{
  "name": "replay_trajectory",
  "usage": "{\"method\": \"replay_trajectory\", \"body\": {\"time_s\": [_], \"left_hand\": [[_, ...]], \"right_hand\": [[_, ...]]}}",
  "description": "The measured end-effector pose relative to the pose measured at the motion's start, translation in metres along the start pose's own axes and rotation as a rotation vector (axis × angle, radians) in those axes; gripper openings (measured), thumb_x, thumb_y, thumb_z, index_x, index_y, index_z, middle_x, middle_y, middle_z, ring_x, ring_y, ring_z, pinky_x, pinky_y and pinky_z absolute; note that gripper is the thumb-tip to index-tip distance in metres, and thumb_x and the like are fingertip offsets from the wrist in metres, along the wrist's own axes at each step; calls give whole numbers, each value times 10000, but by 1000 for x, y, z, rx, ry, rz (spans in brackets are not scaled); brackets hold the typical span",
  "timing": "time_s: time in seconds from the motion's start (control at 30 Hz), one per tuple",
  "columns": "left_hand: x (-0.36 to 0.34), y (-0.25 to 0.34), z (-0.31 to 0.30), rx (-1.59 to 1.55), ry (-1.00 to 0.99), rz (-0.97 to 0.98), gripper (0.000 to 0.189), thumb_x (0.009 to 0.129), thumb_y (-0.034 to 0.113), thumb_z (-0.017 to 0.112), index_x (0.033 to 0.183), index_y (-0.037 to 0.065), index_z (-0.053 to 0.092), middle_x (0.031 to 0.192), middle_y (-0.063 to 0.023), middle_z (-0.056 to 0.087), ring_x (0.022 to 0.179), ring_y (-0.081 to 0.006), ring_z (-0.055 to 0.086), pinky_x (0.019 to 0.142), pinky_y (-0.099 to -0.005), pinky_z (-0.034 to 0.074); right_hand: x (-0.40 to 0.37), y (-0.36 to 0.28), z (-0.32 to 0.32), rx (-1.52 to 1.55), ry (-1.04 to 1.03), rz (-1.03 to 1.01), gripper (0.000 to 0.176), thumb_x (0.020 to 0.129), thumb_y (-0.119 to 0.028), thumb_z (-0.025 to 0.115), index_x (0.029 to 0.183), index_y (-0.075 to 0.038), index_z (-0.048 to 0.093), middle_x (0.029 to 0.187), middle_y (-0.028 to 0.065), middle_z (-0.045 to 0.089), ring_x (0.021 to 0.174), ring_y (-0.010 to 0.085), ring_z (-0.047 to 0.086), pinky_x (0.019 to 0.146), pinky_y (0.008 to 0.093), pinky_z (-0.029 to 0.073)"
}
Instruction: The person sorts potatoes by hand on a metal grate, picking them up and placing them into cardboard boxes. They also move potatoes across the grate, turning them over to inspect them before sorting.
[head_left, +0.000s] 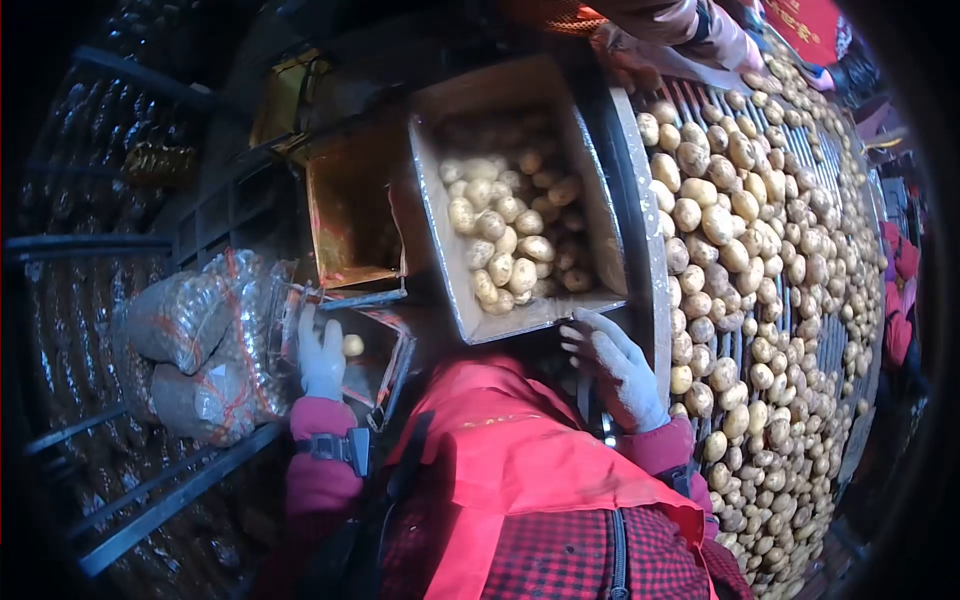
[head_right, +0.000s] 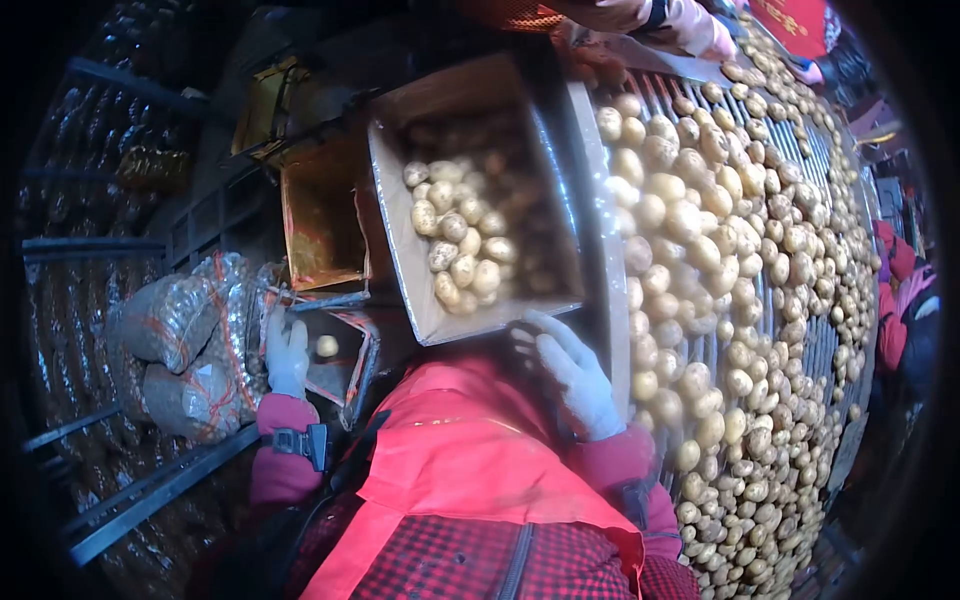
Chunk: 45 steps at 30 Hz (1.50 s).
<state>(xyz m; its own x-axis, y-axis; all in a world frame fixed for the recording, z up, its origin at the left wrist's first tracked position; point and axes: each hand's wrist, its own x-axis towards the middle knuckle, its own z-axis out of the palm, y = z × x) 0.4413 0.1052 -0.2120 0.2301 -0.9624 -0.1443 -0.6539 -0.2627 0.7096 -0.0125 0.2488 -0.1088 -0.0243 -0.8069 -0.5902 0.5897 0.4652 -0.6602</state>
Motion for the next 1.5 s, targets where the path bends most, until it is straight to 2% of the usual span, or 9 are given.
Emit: {"method": "replay_trajectory", "body": {"time_s": [0.27, 0.4, 0.47, 0.6, 0.67, 0.77, 1.1, 1.23, 1.5], "left_hand": [[17, 238, 91, 259, -482, 1112, 297, 867, 125, 695, 1159, 77, 715, 1115, -119, 717, 1045, -341, 666, 897, -459, 525], [33, 243, 186, 985, -1169, 982, 304, 900, 303, 605, 1067, 95, 751, 1092, -167, 722, 995, -379, 689, 874, -503, 536], [62, 230, 215, 1024, -1254, 996, 345, 920, 356, 548, 1031, 110, 762, 1089, -187, 721, 981, -392, 696, 858, -504, 541], [84, 256, 227, 739, -1192, 950, 320, 850, 331, 645, 1069, 109, 716, 1161, -192, 703, 1085, -390, 670, 923, -508, 524], [100, 263, 234, 716, -862, 1235, 348, 858, 311, 644, 1140, 108, 673, 1257, -181, 655, 1162, -392, 617, 974, -510, 494], [116, 281, 244, 808, -764, 1043, 493, 902, 337, 638, 1345, 123, 621, 1310, -164, 635, 1207, -372, 596, 1036, -481, 479], [-16, 386, 232, 40, -596, 1498, 414, 949, 198, 680, 1320, 17, 646, 1294, -226, 666, 1189, -390, 649, 1044, -457, 493], [-80, 414, 270, 150, -640, 1704, 734, 854, 417, 763, 1477, 110, 525, 1541, -237, 443, 1392, -479, 429, 1147, -570, 332], [-156, 458, 349, 364, -669, 1943, 664, 829, 541, 748, 1448, 369, 578, 1596, -182, 375, 1470, -485, 299, 1123, -725, 231]], "right_hand": [[3, 2, -3, 27, 26, -41, 458, 1075, -198, 564, 1487, -7, 503, 1374, 120, 627, 1248, 179, 595, 1052, 304, 467], [4, 4, -5, 78, 45, -67, 408, 1057, -159, 571, 1442, -24, 552, 1361, 114, 636, 1269, 196, 582, 1090, 321, 464], [8, 15, -20, -367, 6, -288, 407, 1058, -222, 579, 1433, -62, 573, 1366, 109, 638, 1283, 205, 573, 1108, 331, 449], [9, 6, -13, -341, 113, -215, 444, 1058, -355, 581, 1411, -87, 602, 1320, 112, 654, 1282, 194, 568, 1111, 322, 432], [12, 10, -16, -332, 109, -159, 485, 1054, -414, 570, 1451, -135, 576, 1278, 93, 663, 1200, 200, 587, 1039, 342, 477], [20, 20, -22, -345, 119, -193, 530, 1029, -482, 590, 1471, -193, 562, 1172, 81, 662, 1059, 182, 601, 926, 338, 503], [3, 11, -20, -238, 34, -330, 494, 1063, -352, 564, 1490, -107, 527, 1229, 90, 671, 1141, 170, 597, 1003, 314, 477], [-32, -1, -26, -73, 14, -493, 477, 1078, -272, 543, 1499, -53, 502, 1331, 99, 651, 1243, 165, 571, 1083, 316, 440], [-150, 20, -112, -14, 791, -881, 497, 1116, -216, 397, 1529, 61, 373, 1399, 197, 580, 1296, 271, 584, 1044, 395, 524]]}}
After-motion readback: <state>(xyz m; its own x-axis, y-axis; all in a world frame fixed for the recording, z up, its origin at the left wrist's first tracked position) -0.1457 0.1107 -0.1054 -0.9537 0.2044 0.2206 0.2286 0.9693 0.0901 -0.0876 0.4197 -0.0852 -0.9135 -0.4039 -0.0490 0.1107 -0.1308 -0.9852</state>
